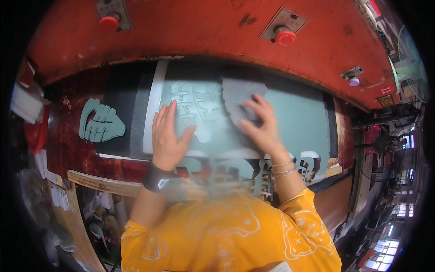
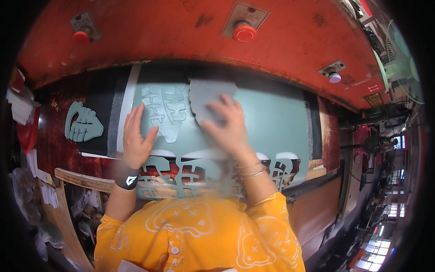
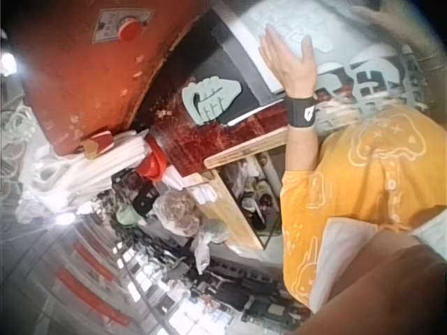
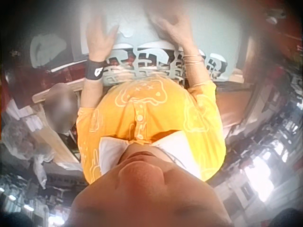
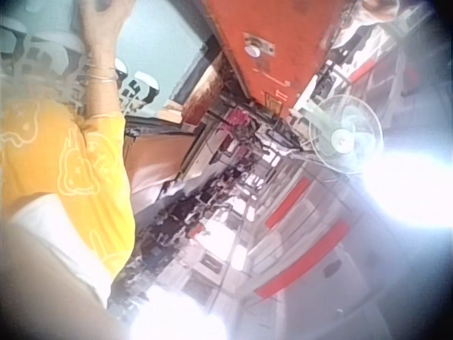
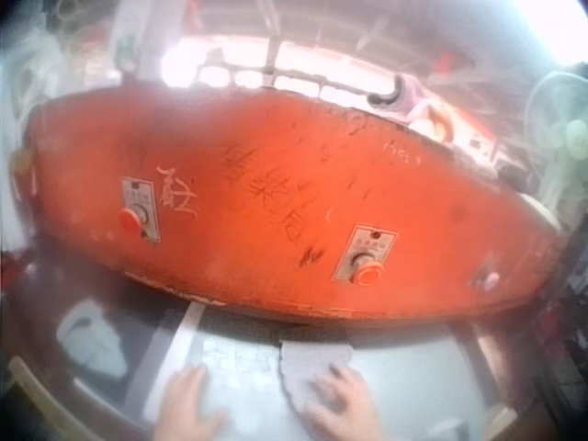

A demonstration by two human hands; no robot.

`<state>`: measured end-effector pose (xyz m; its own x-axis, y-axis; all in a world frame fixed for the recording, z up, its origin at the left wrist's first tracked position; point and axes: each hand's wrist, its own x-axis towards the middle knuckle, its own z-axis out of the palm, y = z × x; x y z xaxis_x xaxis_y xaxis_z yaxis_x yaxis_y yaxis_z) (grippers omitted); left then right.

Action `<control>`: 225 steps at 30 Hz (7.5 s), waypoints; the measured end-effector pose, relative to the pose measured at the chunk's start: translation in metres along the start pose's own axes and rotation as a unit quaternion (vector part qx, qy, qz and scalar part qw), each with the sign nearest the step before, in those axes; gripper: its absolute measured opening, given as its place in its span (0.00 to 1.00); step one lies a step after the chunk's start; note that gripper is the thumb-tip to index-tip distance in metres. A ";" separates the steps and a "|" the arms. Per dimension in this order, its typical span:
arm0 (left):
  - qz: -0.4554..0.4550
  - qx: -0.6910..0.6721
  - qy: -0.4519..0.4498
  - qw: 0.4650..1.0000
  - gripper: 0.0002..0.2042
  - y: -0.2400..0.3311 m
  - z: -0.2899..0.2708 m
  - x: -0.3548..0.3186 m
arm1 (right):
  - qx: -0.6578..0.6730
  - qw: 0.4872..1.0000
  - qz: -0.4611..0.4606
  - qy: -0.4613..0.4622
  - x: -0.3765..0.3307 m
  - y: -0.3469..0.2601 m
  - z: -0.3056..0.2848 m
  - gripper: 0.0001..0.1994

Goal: The person repeatedly picks up light-green rubber parts from a table, places them into clear plastic bags, and seals them. The person also handles a stack of parts and places them into a red basket. The person then places the packaged parts onto a red machine.

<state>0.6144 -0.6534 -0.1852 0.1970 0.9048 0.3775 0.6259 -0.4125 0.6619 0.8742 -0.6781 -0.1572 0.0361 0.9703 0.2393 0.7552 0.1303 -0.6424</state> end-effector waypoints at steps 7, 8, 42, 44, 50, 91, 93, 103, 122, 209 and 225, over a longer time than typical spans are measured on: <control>-0.148 -0.334 -0.232 0.902 0.06 0.050 0.016 -0.023 | -0.097 0.854 -0.030 0.511 0.072 0.095 -0.149 0.32; -0.088 -0.327 -0.225 0.914 0.05 0.052 0.026 -0.024 | -0.117 0.816 -0.006 0.566 0.085 0.104 -0.171 0.34; -0.036 -0.029 -0.056 0.997 0.16 0.033 0.061 0.029 | -0.226 0.963 -0.020 -0.148 -0.028 0.041 -0.071 0.27; -0.025 -0.036 -0.055 0.998 0.16 0.034 0.061 0.019 | -0.206 0.959 -0.010 -0.192 -0.021 0.034 -0.082 0.23; 0.002 -0.044 -0.161 0.986 0.18 0.060 0.023 -0.022 | -0.118 0.977 0.116 -0.135 0.020 0.003 -0.113 0.21; 0.048 0.012 -0.098 0.994 0.21 0.039 0.024 0.003 | 0.012 0.990 0.039 0.135 -0.019 0.083 -0.088 0.28; 0.019 -0.128 -0.079 0.988 0.16 0.048 0.023 -0.002 | -0.029 0.945 0.005 0.326 0.008 0.103 -0.116 0.29; 0.150 -0.072 -0.111 0.980 0.07 0.048 0.073 0.015 | -0.097 0.806 0.012 0.584 0.129 0.136 -0.207 0.34; 0.141 0.058 -0.056 0.987 0.05 0.060 0.086 0.062 | -0.236 0.970 -0.010 -0.059 -0.025 0.078 -0.116 0.19; 0.108 0.090 -0.150 0.979 0.09 0.119 0.070 -0.175 | -0.261 0.962 0.072 -0.021 -0.282 0.102 -0.159 0.14; 0.079 0.123 -0.121 0.982 0.14 0.110 0.084 -0.197 | -0.310 0.943 0.085 -0.082 -0.294 0.090 -0.156 0.19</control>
<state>0.7081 -0.8679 -0.2410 0.4610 0.8424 0.2792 0.7307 -0.5388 0.4192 1.0338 -0.9832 -0.1717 0.1285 0.9915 0.0220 0.9871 -0.1257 -0.0993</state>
